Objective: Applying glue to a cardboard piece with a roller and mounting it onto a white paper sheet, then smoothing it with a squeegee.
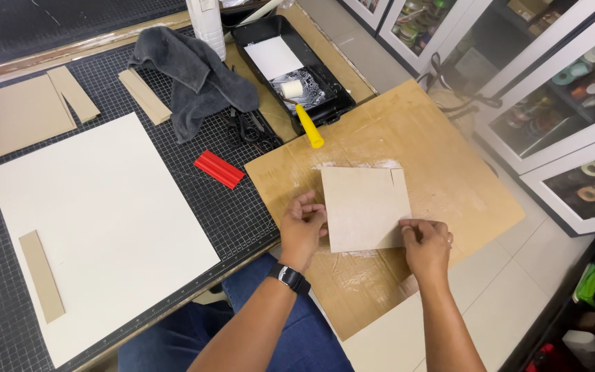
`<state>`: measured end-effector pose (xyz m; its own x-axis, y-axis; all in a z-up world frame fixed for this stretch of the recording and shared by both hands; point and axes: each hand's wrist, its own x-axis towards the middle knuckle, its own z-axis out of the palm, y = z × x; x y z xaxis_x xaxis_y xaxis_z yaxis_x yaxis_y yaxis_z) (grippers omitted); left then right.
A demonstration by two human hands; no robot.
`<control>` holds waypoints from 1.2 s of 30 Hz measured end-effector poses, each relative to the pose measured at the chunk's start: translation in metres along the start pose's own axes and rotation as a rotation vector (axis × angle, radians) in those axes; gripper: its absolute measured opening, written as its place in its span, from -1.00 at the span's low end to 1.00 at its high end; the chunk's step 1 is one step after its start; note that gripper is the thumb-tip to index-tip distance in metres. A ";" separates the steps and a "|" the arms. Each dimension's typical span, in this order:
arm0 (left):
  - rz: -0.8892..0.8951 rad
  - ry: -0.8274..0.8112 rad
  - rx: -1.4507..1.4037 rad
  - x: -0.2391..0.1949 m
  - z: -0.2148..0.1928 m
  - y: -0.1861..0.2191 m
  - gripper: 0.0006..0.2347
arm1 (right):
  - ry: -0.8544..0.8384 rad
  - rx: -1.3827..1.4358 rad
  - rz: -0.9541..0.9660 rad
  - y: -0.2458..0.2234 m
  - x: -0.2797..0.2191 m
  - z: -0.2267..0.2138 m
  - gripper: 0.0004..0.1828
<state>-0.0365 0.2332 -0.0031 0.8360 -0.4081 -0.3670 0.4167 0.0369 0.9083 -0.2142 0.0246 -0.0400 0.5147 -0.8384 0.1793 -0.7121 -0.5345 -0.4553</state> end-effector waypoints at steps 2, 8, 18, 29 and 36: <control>-0.009 -0.018 -0.022 0.004 0.000 -0.006 -0.56 | -0.018 0.008 0.006 -0.011 -0.001 -0.010 -0.83; -0.024 -0.045 -0.104 -0.001 0.000 -0.001 -0.45 | -0.027 0.125 0.023 -0.016 0.002 -0.017 -0.84; -0.135 -0.019 -0.188 0.011 -0.033 0.007 -0.57 | 0.065 0.287 -0.053 -0.027 -0.011 -0.042 -0.77; -0.231 0.047 -0.387 -0.002 -0.082 -0.003 -0.73 | 0.050 0.800 -0.251 -0.112 -0.044 -0.014 -0.76; 0.313 0.107 -0.205 -0.066 -0.110 0.022 -0.69 | 0.136 1.053 -0.234 -0.166 -0.064 -0.013 -0.92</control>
<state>-0.0436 0.3613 0.0194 0.9621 -0.2507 -0.1071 0.1890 0.3305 0.9247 -0.1356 0.1657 0.0357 0.4810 -0.7672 0.4243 0.1967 -0.3772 -0.9050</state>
